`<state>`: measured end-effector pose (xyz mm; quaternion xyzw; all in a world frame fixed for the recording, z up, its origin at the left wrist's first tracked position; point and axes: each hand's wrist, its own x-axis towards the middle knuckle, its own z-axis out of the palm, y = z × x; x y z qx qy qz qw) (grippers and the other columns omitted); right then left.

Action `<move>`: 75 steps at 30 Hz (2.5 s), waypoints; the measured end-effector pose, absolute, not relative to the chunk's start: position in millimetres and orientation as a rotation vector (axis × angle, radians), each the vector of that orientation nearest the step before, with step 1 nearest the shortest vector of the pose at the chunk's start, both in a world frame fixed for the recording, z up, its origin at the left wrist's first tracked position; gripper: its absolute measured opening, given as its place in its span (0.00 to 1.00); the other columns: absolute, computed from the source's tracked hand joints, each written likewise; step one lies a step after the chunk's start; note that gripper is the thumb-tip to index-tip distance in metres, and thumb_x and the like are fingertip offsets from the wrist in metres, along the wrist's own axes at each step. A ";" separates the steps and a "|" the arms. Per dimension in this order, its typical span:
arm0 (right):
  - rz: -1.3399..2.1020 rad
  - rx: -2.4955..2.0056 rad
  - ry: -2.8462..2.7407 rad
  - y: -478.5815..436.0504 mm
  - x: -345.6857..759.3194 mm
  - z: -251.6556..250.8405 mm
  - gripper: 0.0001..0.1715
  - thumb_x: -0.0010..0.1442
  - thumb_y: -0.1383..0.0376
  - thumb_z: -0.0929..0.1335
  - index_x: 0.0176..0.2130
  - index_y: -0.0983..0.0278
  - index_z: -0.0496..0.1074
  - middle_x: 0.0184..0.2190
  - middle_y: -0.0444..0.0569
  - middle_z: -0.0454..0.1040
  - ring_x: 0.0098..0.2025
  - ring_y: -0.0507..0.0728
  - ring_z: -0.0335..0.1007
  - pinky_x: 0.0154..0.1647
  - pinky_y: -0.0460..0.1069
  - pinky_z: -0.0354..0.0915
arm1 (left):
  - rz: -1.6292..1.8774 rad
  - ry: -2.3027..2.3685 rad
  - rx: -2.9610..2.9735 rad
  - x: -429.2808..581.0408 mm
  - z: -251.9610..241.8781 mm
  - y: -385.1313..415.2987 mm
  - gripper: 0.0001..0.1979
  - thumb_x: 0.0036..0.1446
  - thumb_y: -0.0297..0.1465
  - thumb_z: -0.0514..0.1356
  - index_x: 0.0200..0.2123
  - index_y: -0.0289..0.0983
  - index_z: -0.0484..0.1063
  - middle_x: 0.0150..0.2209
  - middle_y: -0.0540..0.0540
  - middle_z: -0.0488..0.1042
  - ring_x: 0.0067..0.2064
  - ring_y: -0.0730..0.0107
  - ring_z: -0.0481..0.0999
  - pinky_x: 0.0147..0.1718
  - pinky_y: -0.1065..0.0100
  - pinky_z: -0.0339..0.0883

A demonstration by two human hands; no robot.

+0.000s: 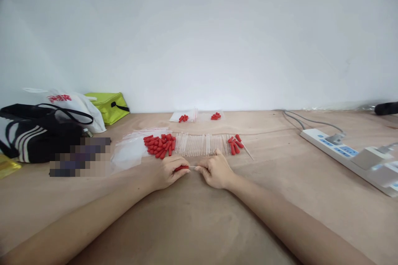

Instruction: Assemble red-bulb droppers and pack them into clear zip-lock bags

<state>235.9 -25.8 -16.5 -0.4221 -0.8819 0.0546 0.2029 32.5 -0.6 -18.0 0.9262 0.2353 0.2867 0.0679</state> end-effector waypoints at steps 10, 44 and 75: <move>0.172 -1.191 -2.474 -17.0 252.1 11.5 0.14 0.58 0.64 0.60 0.26 0.64 0.70 0.26 0.48 0.71 0.31 0.54 0.63 0.33 0.48 0.51 | 1.065 0.916 2.634 29.1 -18.3 4.1 0.14 0.55 0.31 0.56 0.46 0.37 0.64 0.39 0.44 0.70 0.40 0.67 0.70 0.41 0.65 0.64; 0.703 -2.145 -1.687 26.0 343.0 4.6 0.12 0.48 0.58 0.65 0.20 0.63 0.66 0.12 0.45 0.68 0.18 0.52 0.65 0.21 0.45 0.57 | 0.942 1.033 2.683 30.2 -15.6 3.3 0.09 0.52 0.27 0.56 0.40 0.36 0.67 0.37 0.45 0.69 0.39 0.64 0.67 0.40 0.63 0.63; 0.243 -1.196 -2.176 -15.2 248.8 -26.4 0.09 0.52 0.63 0.65 0.24 0.63 0.58 0.21 0.42 0.63 0.22 0.49 0.58 0.24 0.45 0.53 | 0.694 1.773 2.588 120.7 3.9 49.4 0.18 0.44 0.48 0.58 0.25 0.38 0.74 0.36 0.42 0.68 0.45 0.55 0.62 0.42 0.59 0.56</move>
